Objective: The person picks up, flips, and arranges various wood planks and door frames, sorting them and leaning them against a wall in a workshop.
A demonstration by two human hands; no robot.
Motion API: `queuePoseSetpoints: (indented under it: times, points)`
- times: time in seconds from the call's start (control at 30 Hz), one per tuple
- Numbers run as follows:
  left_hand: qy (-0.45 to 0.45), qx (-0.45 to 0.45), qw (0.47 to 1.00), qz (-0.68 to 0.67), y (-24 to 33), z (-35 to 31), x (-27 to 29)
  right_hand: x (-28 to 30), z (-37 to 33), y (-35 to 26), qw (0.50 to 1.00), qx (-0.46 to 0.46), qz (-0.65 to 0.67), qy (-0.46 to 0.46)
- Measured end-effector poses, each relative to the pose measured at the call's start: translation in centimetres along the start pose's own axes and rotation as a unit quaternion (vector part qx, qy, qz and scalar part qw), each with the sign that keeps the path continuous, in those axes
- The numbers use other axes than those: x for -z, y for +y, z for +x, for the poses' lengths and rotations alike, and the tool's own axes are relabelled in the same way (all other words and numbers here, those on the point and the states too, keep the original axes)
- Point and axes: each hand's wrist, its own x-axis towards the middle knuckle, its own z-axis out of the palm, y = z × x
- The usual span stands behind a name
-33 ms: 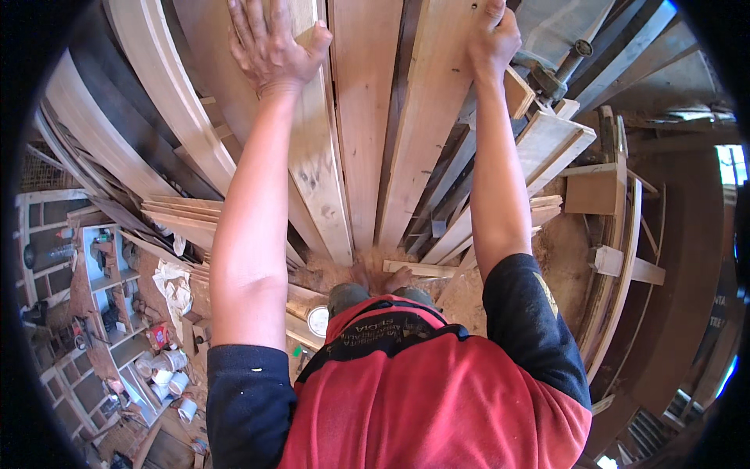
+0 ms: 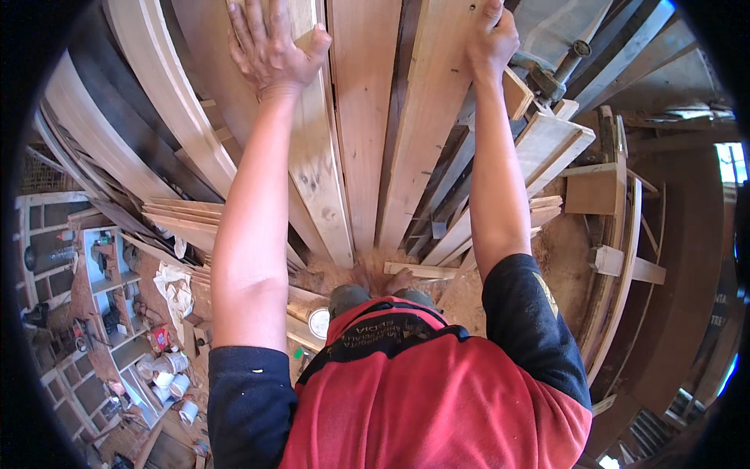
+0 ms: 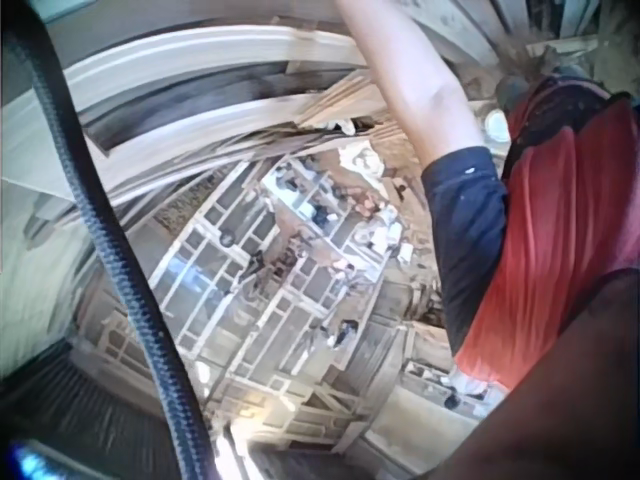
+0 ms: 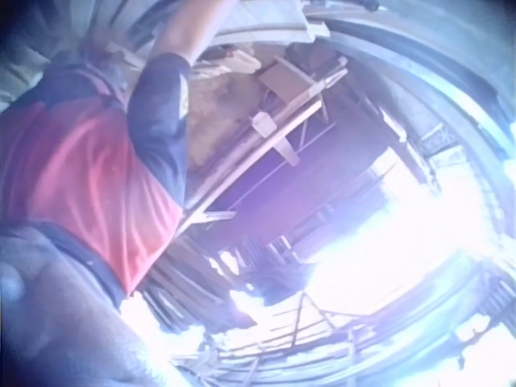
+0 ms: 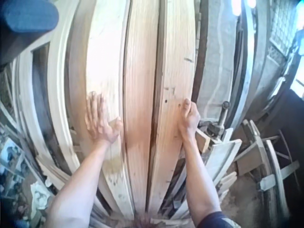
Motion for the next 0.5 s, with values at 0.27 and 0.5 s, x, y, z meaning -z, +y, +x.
queuePoseSetpoints:
  times: [0.27,0.5]
  points:
    - [0.011,-0.024,1.0,0.006,-0.4,-0.1,-0.1,-2.8,-0.8,2.7,1.0,-0.001,-0.014,0.001]
    - [0.01,-0.025,1.0,-0.005,-0.4,-0.3,-0.7,-2.1,-0.8,1.4,0.993,0.027,-0.117,0.007]
